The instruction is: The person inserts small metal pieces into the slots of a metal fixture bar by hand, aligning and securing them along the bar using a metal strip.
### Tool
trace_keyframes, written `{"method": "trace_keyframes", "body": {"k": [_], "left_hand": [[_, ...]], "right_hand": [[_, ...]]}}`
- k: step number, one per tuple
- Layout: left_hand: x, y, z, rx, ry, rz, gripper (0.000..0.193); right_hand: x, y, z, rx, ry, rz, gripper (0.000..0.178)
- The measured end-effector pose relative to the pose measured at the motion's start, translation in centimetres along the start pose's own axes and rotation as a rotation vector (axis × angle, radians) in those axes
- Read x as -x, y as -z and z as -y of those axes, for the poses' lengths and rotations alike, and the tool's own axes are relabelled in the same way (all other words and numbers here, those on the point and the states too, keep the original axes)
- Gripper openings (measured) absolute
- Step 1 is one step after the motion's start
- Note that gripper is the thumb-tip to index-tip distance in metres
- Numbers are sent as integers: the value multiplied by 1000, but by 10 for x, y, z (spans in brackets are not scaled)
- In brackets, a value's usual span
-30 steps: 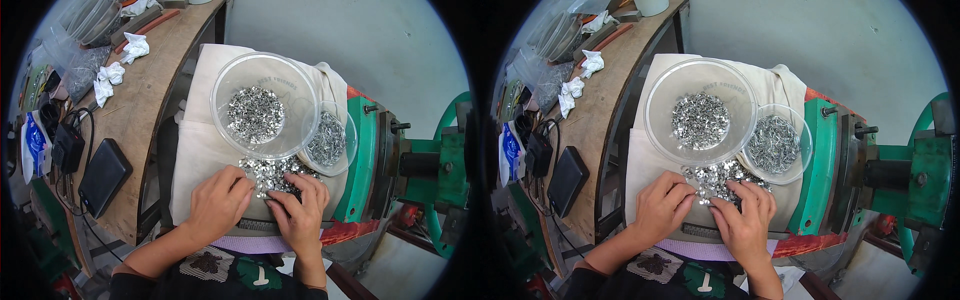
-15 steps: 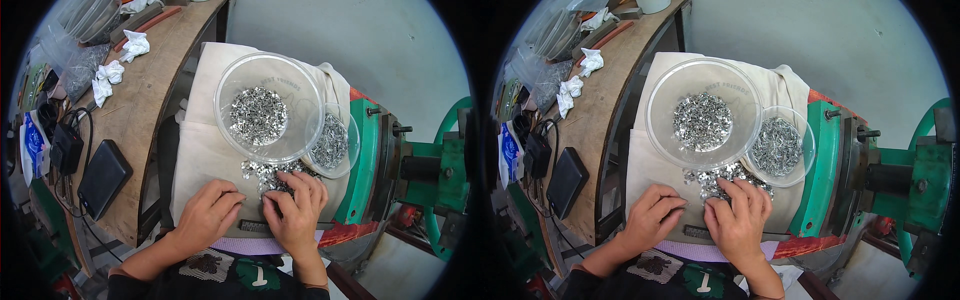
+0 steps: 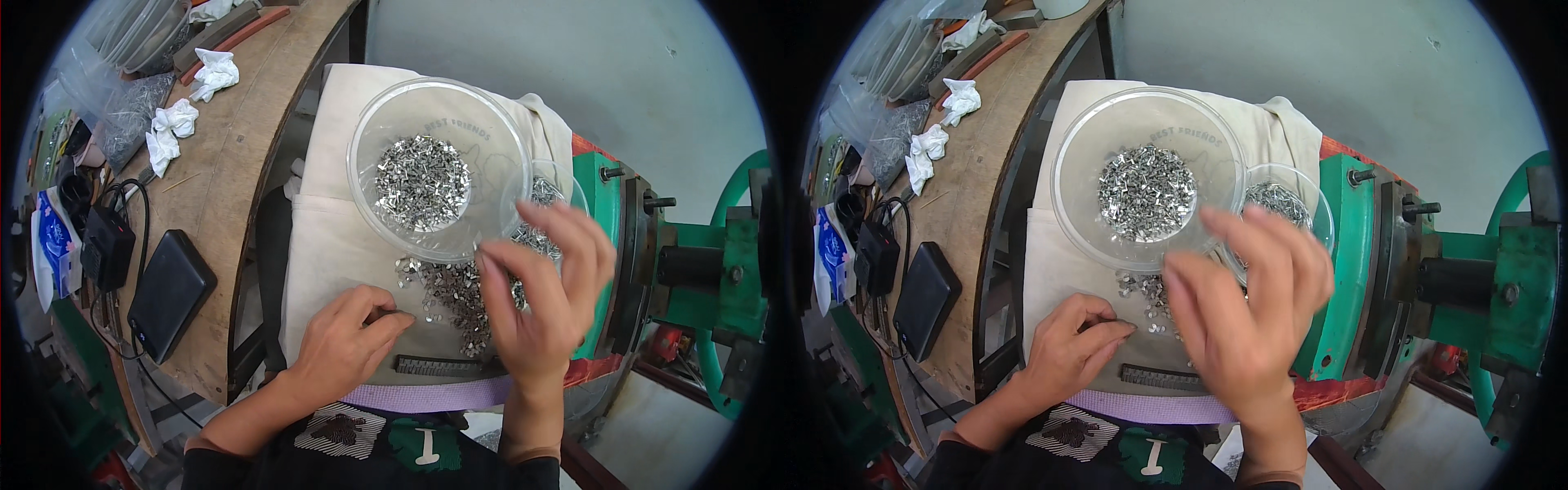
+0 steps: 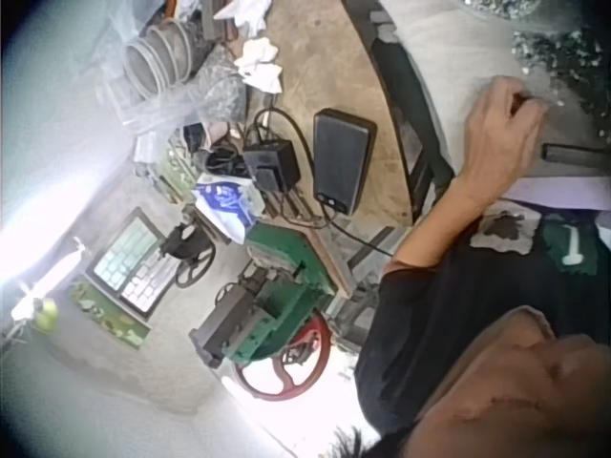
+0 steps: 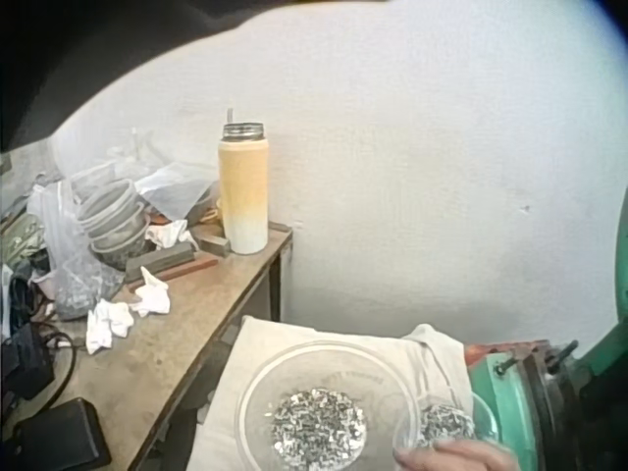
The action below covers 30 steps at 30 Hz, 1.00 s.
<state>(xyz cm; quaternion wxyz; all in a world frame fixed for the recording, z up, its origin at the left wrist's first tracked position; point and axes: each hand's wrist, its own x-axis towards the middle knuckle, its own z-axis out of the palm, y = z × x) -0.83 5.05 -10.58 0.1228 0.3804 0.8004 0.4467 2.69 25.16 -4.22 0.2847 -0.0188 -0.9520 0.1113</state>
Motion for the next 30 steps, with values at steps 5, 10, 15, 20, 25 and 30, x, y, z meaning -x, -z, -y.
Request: {"method": "trace_keyframes", "body": {"k": [5,10,15,20,25,30], "left_hand": [[-1,-3,1,-75,-26,4,21],[-4,-4,0,-99,-38,4,20],[-1,-2,0,-101,-80,-33,19],[17,11,-4,-9,-95,-20,19],[27,6,-10,-40,-148,13,16],[30,1,-6,-86,-176,69,15]], "right_hand": [[20,1,-1,-35,-51,43,22],[63,3,9,-179,-77,186,24],[69,-9,8,-131,7,392,30],[70,-10,7,-156,-36,376,23],[73,-10,12,-160,-103,347,22],[79,-14,18,-136,-101,331,19]]}}
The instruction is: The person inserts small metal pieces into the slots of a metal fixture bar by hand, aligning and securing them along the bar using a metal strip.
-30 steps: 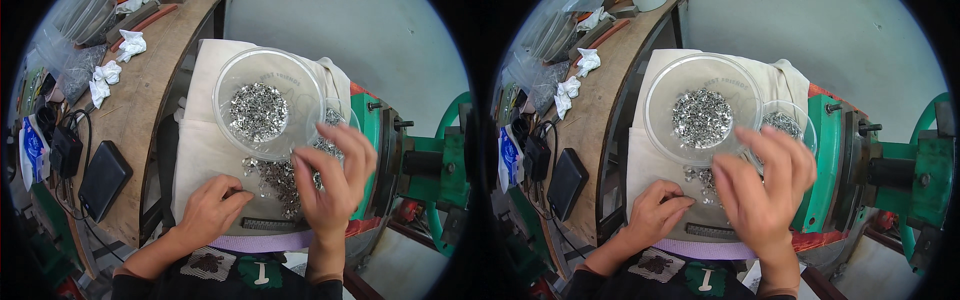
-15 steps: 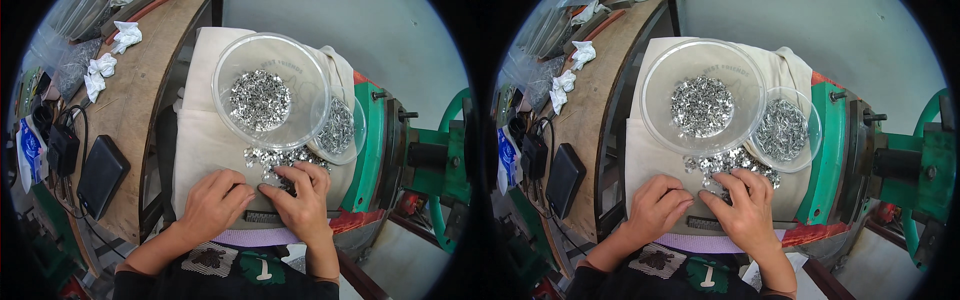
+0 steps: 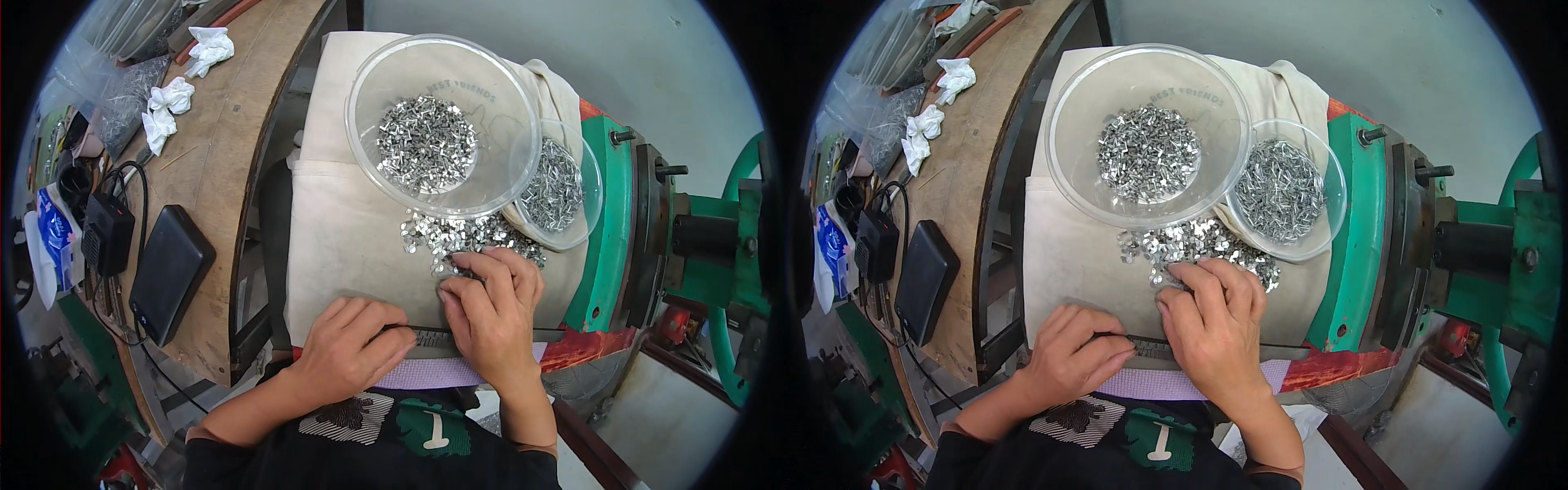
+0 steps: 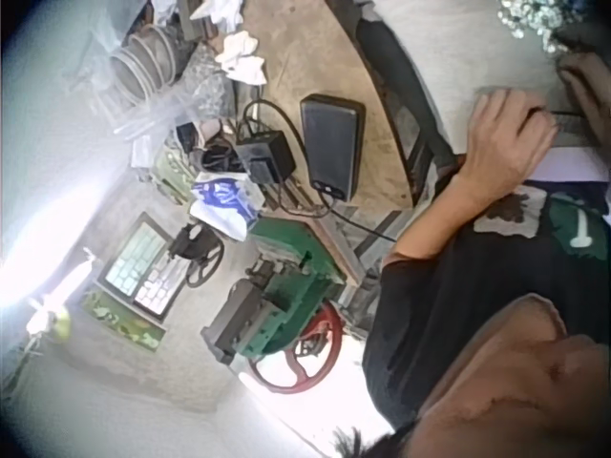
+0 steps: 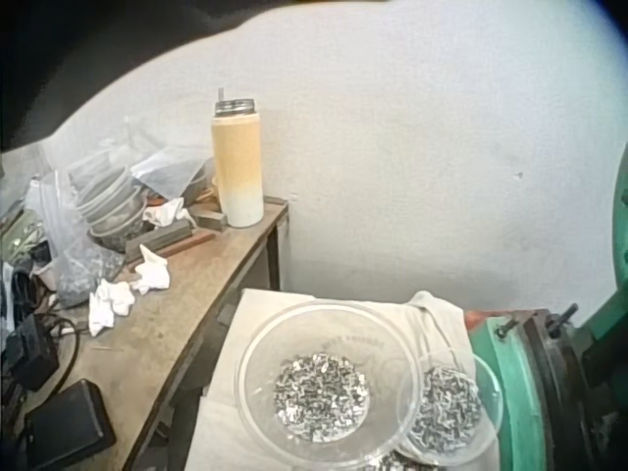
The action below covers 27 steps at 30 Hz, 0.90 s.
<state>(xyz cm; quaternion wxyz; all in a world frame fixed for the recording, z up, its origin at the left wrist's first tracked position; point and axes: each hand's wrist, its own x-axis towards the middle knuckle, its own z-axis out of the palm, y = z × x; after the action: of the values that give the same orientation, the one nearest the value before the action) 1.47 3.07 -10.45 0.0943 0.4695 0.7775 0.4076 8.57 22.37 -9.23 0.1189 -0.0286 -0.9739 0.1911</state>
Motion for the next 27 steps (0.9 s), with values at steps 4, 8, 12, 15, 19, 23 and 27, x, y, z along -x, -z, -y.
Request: {"method": "trace_keyframes", "body": {"k": [4,8,12,15,19,23,27], "left_hand": [[-1,-1,-1,10,10,0,20],[-2,-2,-3,7,23,0,22],[-8,-5,-6,-12,16,43,22],[-4,-5,-4,6,23,29,21],[-4,-6,-4,25,40,29,20],[-4,-8,-6,13,51,20,22],[-4,-7,-8,29,73,4,27]], "right_hand": [[6,4,2,-2,20,9,18],[28,12,12,-132,40,39,19],[48,8,8,-141,-11,68,22],[47,8,10,-187,-48,73,24],[35,20,3,-235,-60,124,23],[23,20,-9,-173,-83,40,21],[7,10,-10,-80,-62,-21,21]]}}
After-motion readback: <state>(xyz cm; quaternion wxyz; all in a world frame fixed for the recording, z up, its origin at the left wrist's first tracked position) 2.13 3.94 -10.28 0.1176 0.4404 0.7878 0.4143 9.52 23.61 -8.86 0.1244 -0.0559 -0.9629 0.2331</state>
